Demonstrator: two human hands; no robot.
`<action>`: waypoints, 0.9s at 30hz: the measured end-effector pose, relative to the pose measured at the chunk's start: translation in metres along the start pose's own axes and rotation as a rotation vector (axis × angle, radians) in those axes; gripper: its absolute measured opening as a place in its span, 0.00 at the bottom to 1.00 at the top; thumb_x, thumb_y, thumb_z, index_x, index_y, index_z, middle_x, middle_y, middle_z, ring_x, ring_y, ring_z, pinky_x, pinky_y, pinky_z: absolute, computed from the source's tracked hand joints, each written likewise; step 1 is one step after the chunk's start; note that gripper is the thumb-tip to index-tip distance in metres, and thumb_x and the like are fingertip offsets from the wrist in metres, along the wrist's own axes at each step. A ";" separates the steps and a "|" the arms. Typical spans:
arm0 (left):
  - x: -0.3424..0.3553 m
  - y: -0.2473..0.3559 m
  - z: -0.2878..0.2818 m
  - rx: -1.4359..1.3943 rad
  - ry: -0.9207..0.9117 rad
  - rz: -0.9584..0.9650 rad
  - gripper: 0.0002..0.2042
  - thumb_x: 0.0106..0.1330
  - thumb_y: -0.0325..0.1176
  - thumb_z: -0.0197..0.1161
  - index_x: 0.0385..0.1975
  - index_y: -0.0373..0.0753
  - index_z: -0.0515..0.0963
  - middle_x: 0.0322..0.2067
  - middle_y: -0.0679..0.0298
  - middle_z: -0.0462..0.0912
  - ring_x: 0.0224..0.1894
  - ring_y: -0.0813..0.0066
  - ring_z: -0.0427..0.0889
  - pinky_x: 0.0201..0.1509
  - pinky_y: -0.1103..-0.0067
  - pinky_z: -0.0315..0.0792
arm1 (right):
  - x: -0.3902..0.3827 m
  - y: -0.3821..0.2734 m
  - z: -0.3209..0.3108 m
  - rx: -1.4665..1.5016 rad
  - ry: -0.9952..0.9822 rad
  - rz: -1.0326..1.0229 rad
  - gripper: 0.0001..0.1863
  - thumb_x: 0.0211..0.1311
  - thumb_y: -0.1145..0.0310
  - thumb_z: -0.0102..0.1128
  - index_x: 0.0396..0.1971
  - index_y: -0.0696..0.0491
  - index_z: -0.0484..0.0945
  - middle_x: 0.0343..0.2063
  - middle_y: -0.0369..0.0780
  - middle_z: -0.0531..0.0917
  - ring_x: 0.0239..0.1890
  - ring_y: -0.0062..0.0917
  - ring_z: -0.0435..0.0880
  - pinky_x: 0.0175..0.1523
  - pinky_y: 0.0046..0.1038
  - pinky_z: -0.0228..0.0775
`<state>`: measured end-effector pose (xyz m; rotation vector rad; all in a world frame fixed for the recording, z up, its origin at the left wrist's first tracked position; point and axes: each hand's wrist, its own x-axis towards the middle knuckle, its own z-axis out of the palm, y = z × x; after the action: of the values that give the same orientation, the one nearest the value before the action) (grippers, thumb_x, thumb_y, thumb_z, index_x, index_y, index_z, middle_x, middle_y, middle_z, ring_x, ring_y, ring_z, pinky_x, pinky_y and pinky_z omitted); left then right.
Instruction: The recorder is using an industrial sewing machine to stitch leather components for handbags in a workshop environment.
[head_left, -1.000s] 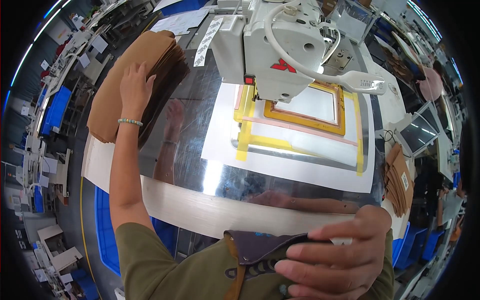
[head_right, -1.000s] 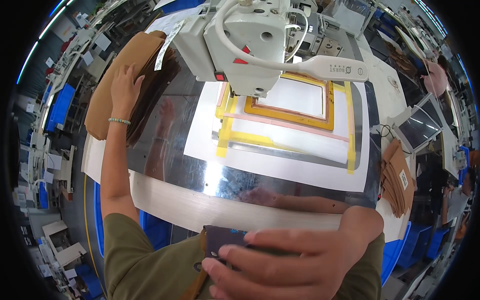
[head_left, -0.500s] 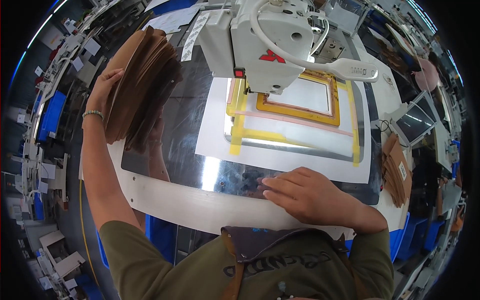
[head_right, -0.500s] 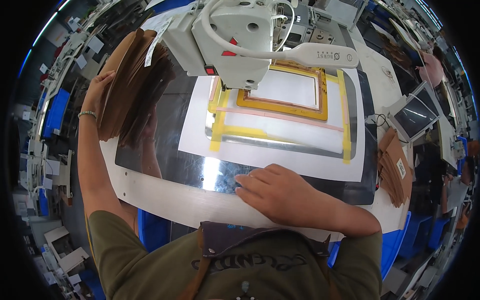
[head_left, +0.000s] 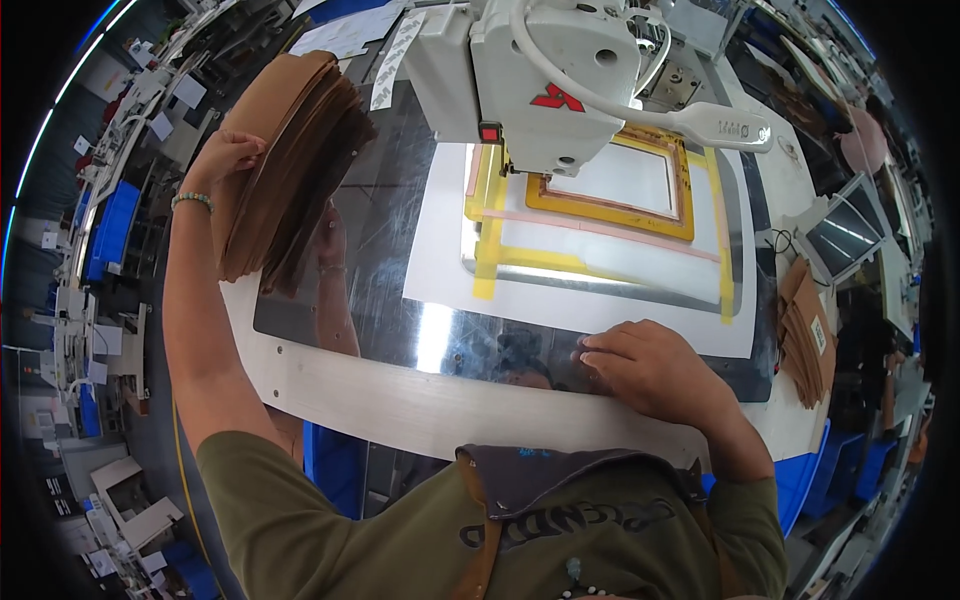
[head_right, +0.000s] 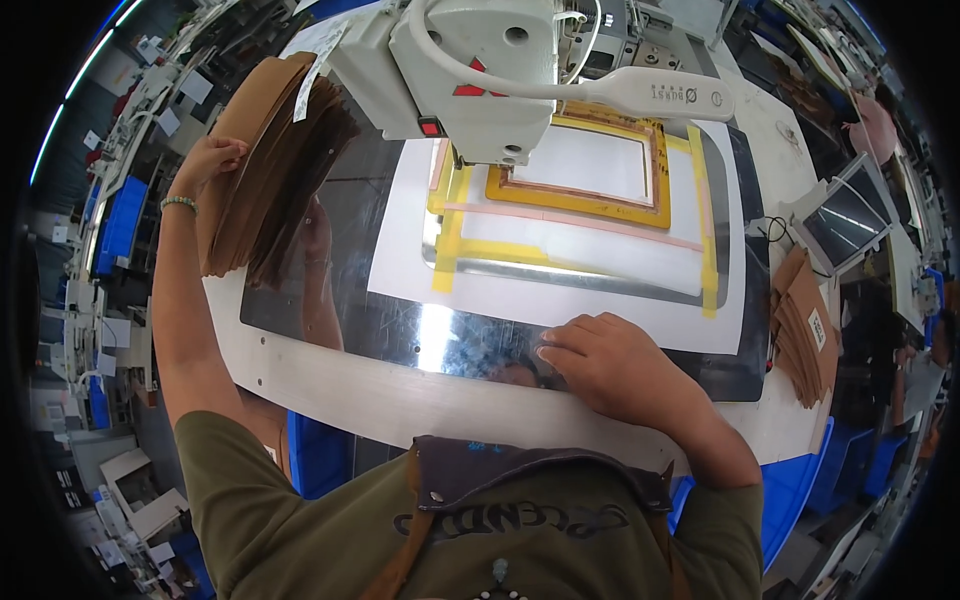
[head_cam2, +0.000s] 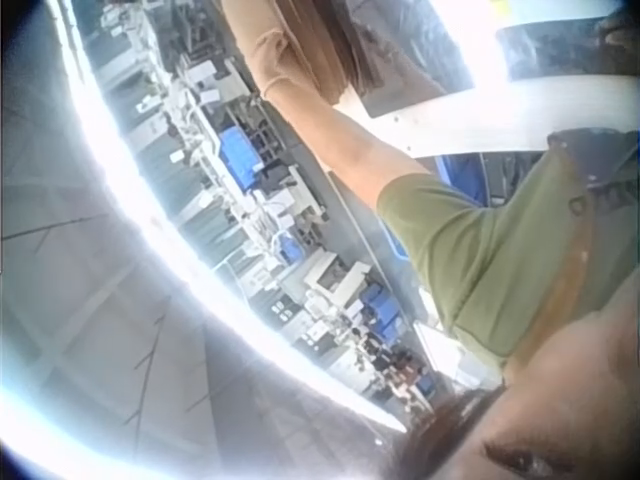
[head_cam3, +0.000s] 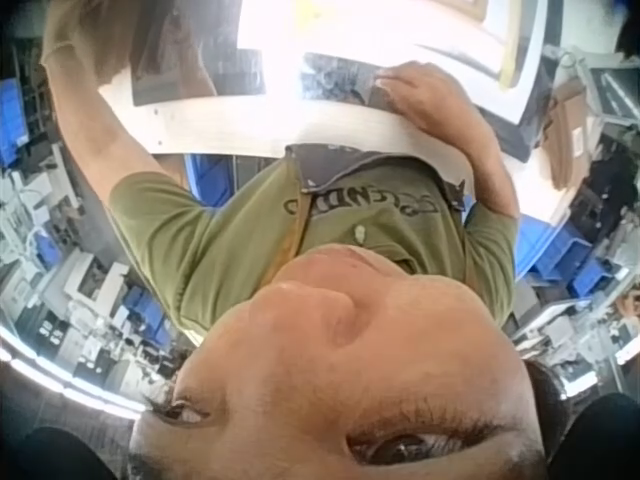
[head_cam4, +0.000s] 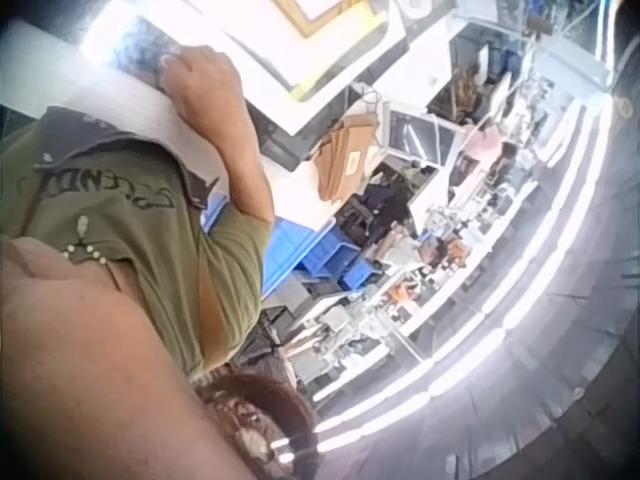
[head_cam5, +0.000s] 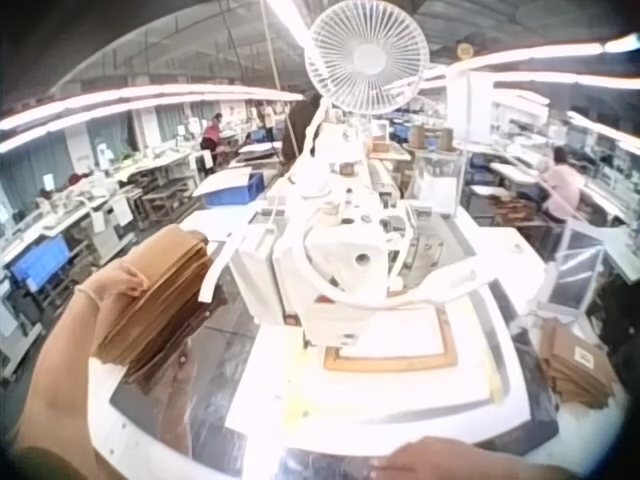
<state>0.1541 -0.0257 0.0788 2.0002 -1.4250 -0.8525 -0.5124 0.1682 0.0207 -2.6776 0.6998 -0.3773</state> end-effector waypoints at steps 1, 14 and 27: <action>0.005 0.000 0.002 0.138 0.042 -0.021 0.08 0.72 0.33 0.70 0.39 0.34 0.88 0.33 0.68 0.88 0.34 0.83 0.85 0.44 0.85 0.81 | 0.000 0.000 0.000 0.005 0.004 0.008 0.10 0.66 0.71 0.69 0.45 0.54 0.87 0.48 0.41 0.89 0.48 0.35 0.88 0.52 0.38 0.78; -0.043 0.031 0.028 0.367 0.822 0.395 0.08 0.73 0.32 0.67 0.45 0.37 0.86 0.32 0.61 0.88 0.34 0.70 0.86 0.45 0.72 0.78 | 0.016 0.006 -0.003 -0.013 0.012 -0.021 0.09 0.67 0.69 0.67 0.44 0.54 0.87 0.46 0.41 0.89 0.47 0.36 0.87 0.51 0.37 0.78; -0.237 0.006 0.218 0.646 0.185 0.998 0.21 0.57 0.19 0.67 0.54 0.35 0.84 0.38 0.61 0.82 0.38 0.62 0.82 0.41 0.70 0.79 | 0.123 0.024 0.029 -0.331 0.153 -0.189 0.23 0.58 0.72 0.68 0.56 0.56 0.82 0.58 0.46 0.83 0.47 0.34 0.87 0.51 0.33 0.81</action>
<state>-0.0704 0.1843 -0.0161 1.3264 -2.4066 0.2536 -0.4097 0.0930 0.0051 -3.0672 0.5965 -0.5643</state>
